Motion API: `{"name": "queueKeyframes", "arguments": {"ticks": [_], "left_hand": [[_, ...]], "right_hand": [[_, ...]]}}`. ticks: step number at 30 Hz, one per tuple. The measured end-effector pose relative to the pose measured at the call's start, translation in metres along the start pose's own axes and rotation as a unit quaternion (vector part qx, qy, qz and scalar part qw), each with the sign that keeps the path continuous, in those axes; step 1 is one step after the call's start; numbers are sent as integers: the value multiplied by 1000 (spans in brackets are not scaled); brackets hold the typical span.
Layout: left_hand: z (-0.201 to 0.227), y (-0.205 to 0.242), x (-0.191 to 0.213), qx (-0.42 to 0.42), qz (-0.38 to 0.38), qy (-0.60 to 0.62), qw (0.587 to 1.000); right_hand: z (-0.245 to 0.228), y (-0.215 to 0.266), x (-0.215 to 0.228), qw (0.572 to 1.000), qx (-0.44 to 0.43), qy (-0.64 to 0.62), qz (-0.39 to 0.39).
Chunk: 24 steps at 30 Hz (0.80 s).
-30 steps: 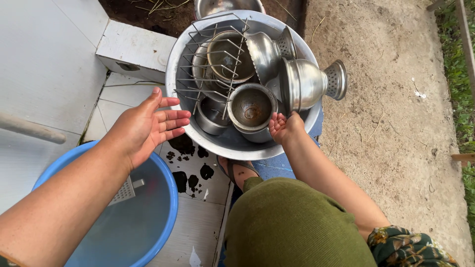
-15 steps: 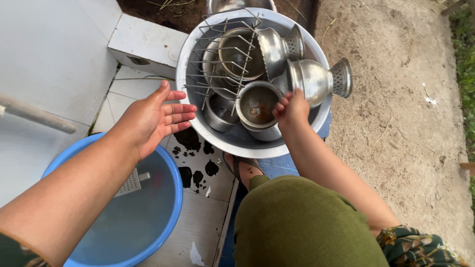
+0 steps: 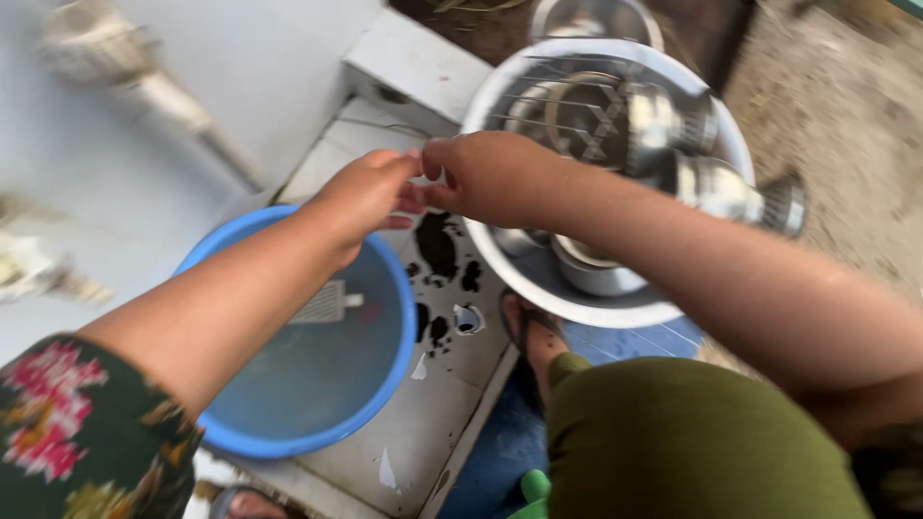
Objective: Washing various metal kitchen utensils in a basin of water under a tap and placing them in a drying rack.
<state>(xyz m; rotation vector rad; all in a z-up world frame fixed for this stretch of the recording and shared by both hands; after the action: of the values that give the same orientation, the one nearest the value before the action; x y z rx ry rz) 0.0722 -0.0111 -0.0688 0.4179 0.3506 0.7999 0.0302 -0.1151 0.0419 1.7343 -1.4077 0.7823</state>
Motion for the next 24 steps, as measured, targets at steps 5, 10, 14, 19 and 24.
{"name": "queueKeyframes", "arguments": {"ticks": [5, 10, 14, 19, 24], "left_hand": [[74, 63, 47, -298, 175, -550, 760], [77, 101, 65, -284, 181, -626, 703], [38, 117, 82, -206, 120, -657, 715], [26, 162, 101, -277, 130, -685, 661], [21, 192, 99, -315, 145, -802, 487]], "right_hand": [[-67, -28, -66, 919, 93, 340, -180], [-77, -72, -177, 879, 220, 381, -181], [-68, -103, -259, 940, 220, 204, -162], [-14, -97, -371, 909, 99, 282, -290], [35, -73, -446, 931, -42, 173, -320]]}}
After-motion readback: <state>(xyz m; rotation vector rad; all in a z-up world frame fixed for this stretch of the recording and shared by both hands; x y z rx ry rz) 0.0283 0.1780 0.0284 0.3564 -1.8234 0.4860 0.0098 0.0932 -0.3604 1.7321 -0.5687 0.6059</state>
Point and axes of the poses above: each hand's wrist, its own y-axis away from the middle knuckle, its own x-axis out of the back of the hand, z = x × y, the point moved 9 cm from there along -y, towards the middle knuckle, and after that the axes turned 4 degrees about -x, right-handed, at the moved point
